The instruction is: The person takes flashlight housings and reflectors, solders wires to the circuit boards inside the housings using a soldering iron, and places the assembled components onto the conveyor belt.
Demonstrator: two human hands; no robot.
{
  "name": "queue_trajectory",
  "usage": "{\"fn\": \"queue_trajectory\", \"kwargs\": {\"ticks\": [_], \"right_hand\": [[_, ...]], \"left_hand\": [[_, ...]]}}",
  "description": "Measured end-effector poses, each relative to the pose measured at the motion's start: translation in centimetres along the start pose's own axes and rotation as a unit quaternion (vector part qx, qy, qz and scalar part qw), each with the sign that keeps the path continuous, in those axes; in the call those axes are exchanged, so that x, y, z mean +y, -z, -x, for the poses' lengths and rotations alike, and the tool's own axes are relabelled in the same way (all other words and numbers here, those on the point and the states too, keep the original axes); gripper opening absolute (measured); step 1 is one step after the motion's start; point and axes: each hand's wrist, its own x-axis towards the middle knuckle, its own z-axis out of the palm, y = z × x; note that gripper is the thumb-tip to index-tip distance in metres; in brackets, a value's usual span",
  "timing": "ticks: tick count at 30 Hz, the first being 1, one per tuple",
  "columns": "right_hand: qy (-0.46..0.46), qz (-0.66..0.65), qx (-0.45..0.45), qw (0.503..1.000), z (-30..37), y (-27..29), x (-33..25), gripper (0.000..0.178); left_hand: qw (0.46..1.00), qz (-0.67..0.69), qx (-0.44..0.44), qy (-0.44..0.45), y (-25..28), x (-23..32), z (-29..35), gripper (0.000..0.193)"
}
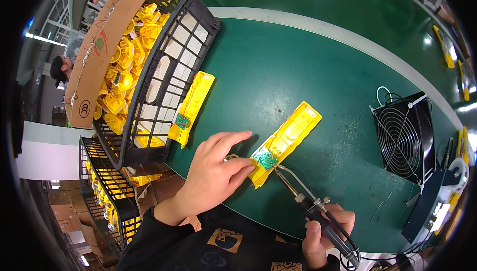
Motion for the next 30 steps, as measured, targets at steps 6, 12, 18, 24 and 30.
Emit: {"fn": "queue_trajectory", "kwargs": {"ticks": [6,12,18,24,30], "right_hand": [[-0.011,-0.006,0.010,1.000,-0.1,0.0,0.1,0.040],[-0.006,0.004,0.004,1.000,-0.3,-0.2,0.1,0.038],[0.008,0.004,0.026,1.000,-0.5,-0.9,0.2,0.039],[0.027,0.029,0.034,0.999,-0.4,-0.4,0.6,0.039],[0.067,0.055,0.050,0.995,-0.3,-0.5,1.1,0.037]], "left_hand": [[0.998,0.018,0.037,0.052,-0.4,0.5,1.0,0.010],[0.971,0.137,0.163,0.108,-2.6,0.3,2.7,0.008],[0.967,0.094,0.229,0.060,-4.3,0.0,2.7,0.015],[0.966,0.106,0.228,0.064,-5.0,-0.4,3.2,0.019],[0.966,0.095,0.234,0.057,-5.1,-0.6,3.3,0.020]]}}
